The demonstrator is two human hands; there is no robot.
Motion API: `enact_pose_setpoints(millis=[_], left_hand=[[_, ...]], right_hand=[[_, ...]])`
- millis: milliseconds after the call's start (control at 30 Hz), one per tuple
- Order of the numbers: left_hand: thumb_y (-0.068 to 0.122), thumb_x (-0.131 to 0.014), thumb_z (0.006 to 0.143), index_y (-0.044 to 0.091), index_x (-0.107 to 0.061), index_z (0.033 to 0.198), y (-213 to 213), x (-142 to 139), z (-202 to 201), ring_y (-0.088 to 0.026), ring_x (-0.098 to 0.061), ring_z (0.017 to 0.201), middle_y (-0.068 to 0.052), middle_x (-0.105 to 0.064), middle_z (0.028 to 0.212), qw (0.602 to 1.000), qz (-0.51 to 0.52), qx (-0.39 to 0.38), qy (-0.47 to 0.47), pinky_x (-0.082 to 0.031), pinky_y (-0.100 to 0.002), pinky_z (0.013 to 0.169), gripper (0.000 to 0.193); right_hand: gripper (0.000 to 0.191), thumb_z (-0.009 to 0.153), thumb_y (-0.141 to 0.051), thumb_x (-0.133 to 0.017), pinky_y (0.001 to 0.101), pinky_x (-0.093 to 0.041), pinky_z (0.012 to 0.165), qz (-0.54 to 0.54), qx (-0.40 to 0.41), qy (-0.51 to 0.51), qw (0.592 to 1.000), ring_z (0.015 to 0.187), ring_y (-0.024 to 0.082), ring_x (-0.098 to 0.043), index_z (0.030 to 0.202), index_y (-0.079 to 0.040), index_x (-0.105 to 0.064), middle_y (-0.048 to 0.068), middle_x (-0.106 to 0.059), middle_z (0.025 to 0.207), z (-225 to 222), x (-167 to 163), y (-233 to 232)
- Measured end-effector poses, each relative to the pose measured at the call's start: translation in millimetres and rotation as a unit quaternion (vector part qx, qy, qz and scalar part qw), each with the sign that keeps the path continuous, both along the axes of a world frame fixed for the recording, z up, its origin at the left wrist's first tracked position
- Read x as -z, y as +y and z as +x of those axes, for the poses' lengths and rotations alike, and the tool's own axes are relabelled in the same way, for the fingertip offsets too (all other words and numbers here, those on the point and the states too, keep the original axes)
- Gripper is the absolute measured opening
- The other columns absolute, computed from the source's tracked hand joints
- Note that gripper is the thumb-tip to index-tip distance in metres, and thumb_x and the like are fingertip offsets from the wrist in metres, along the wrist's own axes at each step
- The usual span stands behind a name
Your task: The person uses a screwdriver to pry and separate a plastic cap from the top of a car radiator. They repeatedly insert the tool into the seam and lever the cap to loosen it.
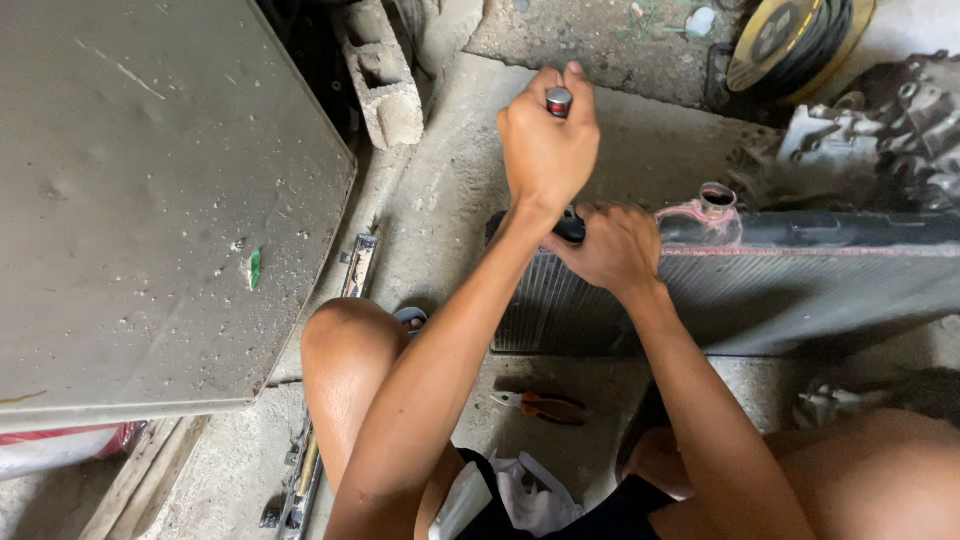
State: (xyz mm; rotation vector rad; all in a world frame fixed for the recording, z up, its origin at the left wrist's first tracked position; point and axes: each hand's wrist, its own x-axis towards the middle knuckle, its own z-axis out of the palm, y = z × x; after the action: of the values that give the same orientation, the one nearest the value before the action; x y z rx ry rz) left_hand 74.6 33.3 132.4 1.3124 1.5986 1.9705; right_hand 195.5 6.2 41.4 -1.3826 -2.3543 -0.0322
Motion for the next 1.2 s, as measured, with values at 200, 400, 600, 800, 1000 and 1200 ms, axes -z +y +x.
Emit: enact_pose_setpoints(millis=[200, 400, 600, 800, 1000, 1200], left_hand=[[0.024, -0.062, 0.098, 0.001, -0.060, 0.069, 5.3, -0.7, -3.2, -0.020, -0.046, 0.042, -0.011, -0.055, 0.050, 1.000, -0.009, 0.011, -0.010, -0.041, -0.040, 0.048, 0.037], [0.026, -0.062, 0.097, 0.001, -0.061, 0.069, 9.5, -1.0, -2.6, -0.026, -0.050, 0.042, -0.013, -0.057, 0.052, 0.999, -0.032, 0.011, 0.003, -0.043, -0.042, 0.050, 0.037], [0.026, -0.061, 0.097, 0.000, -0.061, 0.070, 14.2, -0.7, -0.2, -0.032, -0.053, 0.044, -0.016, -0.058, 0.054, 0.999, -0.045, 0.018, 0.017, -0.045, -0.044, 0.052, 0.037], [0.026, -0.061, 0.095, 0.001, -0.062, 0.070, 23.3, 2.2, -3.9, -0.033, -0.058, 0.045, -0.016, -0.061, 0.054, 0.997, -0.066, 0.026, 0.015, -0.048, -0.043, 0.054, 0.036], [0.027, -0.060, 0.095, 0.000, -0.064, 0.071, 35.9, 2.8, -7.9, -0.035, -0.066, 0.054, -0.017, -0.065, 0.058, 0.995, -0.097, 0.021, 0.031, -0.052, -0.044, 0.061, 0.036], [0.026, -0.058, 0.092, 0.001, -0.067, 0.072, 46.2, 3.6, -9.4, -0.036, -0.070, 0.059, -0.017, -0.069, 0.061, 0.990, -0.135, 0.034, 0.010, -0.054, -0.044, 0.064, 0.033]], right_hand=[[0.063, 0.077, -0.068, -0.075, 0.0491, -0.054, 0.058, -0.018, 0.004, -0.016, 1.000, 0.062, 0.037, -0.070, 0.083, -0.005, -0.078, 0.019, -0.071, 0.069, -0.8, -0.9, 0.6], [0.063, 0.076, -0.068, -0.076, 0.0486, -0.054, 0.058, -0.013, 0.006, -0.011, 1.000, 0.061, 0.037, -0.069, 0.081, -0.005, -0.077, 0.019, -0.070, 0.067, -1.2, -0.8, -1.5], [0.061, 0.078, -0.066, -0.075, 0.0484, -0.054, 0.058, 0.003, -0.005, -0.002, 1.000, 0.062, 0.036, -0.070, 0.082, -0.005, -0.077, 0.019, -0.071, 0.070, -1.2, 0.0, -1.8], [0.067, 0.078, -0.071, -0.073, 0.0484, -0.054, 0.057, -0.014, 0.007, -0.013, 1.000, 0.062, 0.036, -0.070, 0.079, -0.005, -0.077, 0.019, -0.070, 0.068, -2.8, -1.9, -1.0], [0.070, 0.081, -0.075, -0.070, 0.0478, -0.053, 0.057, -0.018, 0.000, 0.016, 1.000, 0.061, 0.037, -0.069, 0.077, -0.005, -0.077, 0.018, -0.070, 0.067, -3.7, -3.7, -1.0], [0.068, 0.080, -0.073, -0.070, 0.0478, -0.053, 0.056, -0.039, 0.011, 0.014, 0.999, 0.058, 0.035, -0.068, 0.076, -0.006, -0.077, 0.017, -0.070, 0.066, -3.9, -2.6, 1.8]])
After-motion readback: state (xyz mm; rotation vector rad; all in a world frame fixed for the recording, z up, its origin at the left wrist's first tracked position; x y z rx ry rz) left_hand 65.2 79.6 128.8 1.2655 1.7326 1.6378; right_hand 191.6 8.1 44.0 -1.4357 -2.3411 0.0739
